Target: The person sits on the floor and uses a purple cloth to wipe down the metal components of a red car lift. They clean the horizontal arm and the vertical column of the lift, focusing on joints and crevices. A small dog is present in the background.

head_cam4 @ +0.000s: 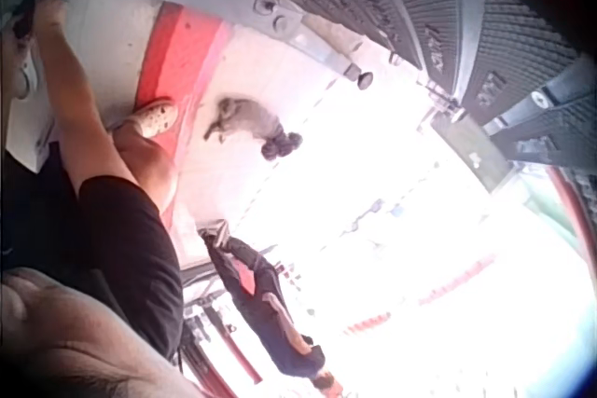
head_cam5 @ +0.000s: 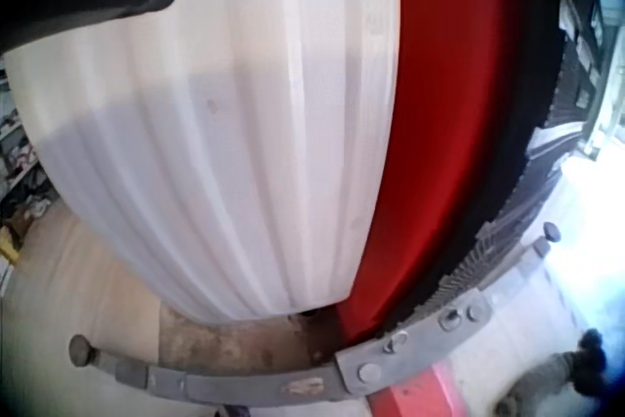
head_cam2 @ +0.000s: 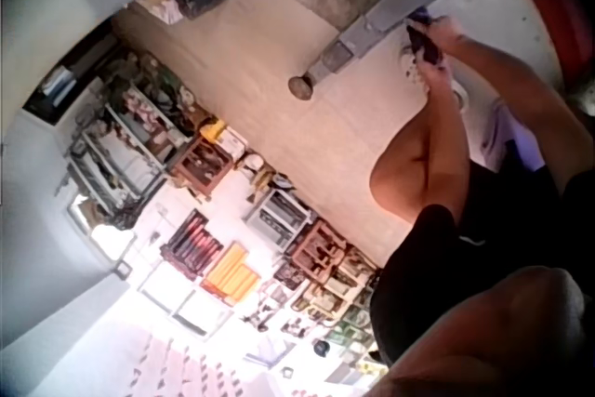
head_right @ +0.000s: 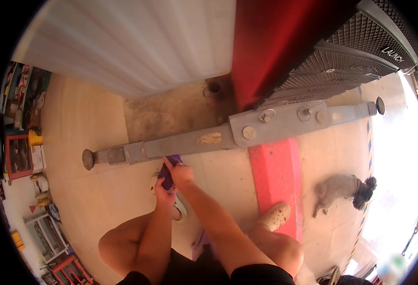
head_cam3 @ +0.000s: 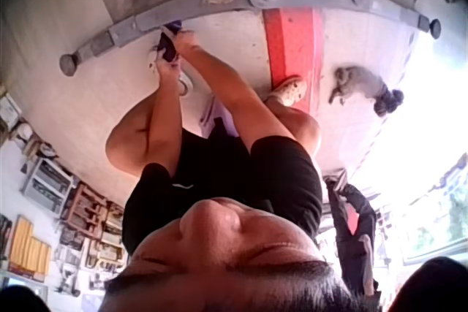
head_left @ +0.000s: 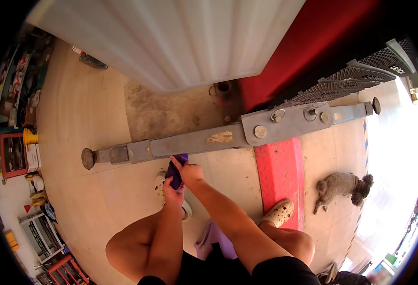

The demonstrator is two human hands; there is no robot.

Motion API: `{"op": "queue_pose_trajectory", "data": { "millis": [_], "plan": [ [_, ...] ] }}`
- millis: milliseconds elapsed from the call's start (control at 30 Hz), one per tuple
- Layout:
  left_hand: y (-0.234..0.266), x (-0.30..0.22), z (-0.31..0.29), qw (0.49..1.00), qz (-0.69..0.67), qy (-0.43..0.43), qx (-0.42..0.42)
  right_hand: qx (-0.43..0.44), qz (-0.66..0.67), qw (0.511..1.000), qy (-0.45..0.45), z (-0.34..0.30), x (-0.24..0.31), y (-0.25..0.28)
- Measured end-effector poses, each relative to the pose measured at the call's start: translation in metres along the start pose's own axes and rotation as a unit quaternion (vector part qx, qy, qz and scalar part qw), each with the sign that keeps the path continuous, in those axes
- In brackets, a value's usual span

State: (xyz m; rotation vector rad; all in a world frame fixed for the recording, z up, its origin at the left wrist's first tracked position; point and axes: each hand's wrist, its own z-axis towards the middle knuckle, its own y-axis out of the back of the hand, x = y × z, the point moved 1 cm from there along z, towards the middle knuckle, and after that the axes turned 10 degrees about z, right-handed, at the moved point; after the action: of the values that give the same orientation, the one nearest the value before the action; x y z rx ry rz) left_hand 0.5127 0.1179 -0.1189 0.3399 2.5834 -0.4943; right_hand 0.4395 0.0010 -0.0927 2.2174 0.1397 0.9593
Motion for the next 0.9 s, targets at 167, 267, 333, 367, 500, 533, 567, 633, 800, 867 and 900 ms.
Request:
{"op": "queue_pose_trajectory", "data": {
  "millis": [167,267,333,367,500,533,567,633,800,867,900],
  "plan": [
    [-0.021,0.000,-0.007,1.000,0.020,0.016,-0.010,0.020,0.023,0.999,-0.019,-0.010,-0.032,0.022],
    [-0.030,0.005,-0.008,0.998,0.051,0.035,0.011,0.013,0.035,0.998,-0.060,-0.016,-0.053,0.029],
    [-0.039,0.008,-0.009,0.995,0.081,0.050,0.027,-0.009,0.047,0.995,-0.088,-0.022,-0.066,0.034],
    [-0.053,0.014,-0.012,0.993,0.097,0.063,0.038,-0.033,0.052,0.993,-0.105,-0.026,-0.081,0.033],
    [-0.093,0.030,-0.027,0.974,0.186,0.082,0.103,-0.080,0.067,0.979,-0.177,-0.044,-0.112,0.037],
    [-0.103,0.034,-0.031,0.966,0.210,0.082,0.127,-0.091,0.067,0.974,-0.195,-0.048,-0.119,0.040],
    [-0.109,0.035,-0.034,0.957,0.241,0.077,0.144,-0.107,0.069,0.971,-0.201,-0.053,-0.121,0.043],
    [-0.127,0.040,-0.046,0.946,0.277,0.073,0.149,-0.107,0.057,0.967,-0.223,-0.061,-0.130,0.054],
    [-0.131,0.048,-0.051,0.937,0.302,0.069,0.162,-0.117,0.031,0.965,-0.232,-0.067,-0.124,0.065],
    [-0.127,0.049,-0.056,0.940,0.298,0.072,0.147,-0.155,0.027,0.965,-0.210,-0.065,-0.123,0.072],
    [-0.127,0.048,-0.058,0.942,0.296,0.073,0.141,-0.176,0.025,0.964,-0.199,-0.063,-0.123,0.076]
  ]
}}
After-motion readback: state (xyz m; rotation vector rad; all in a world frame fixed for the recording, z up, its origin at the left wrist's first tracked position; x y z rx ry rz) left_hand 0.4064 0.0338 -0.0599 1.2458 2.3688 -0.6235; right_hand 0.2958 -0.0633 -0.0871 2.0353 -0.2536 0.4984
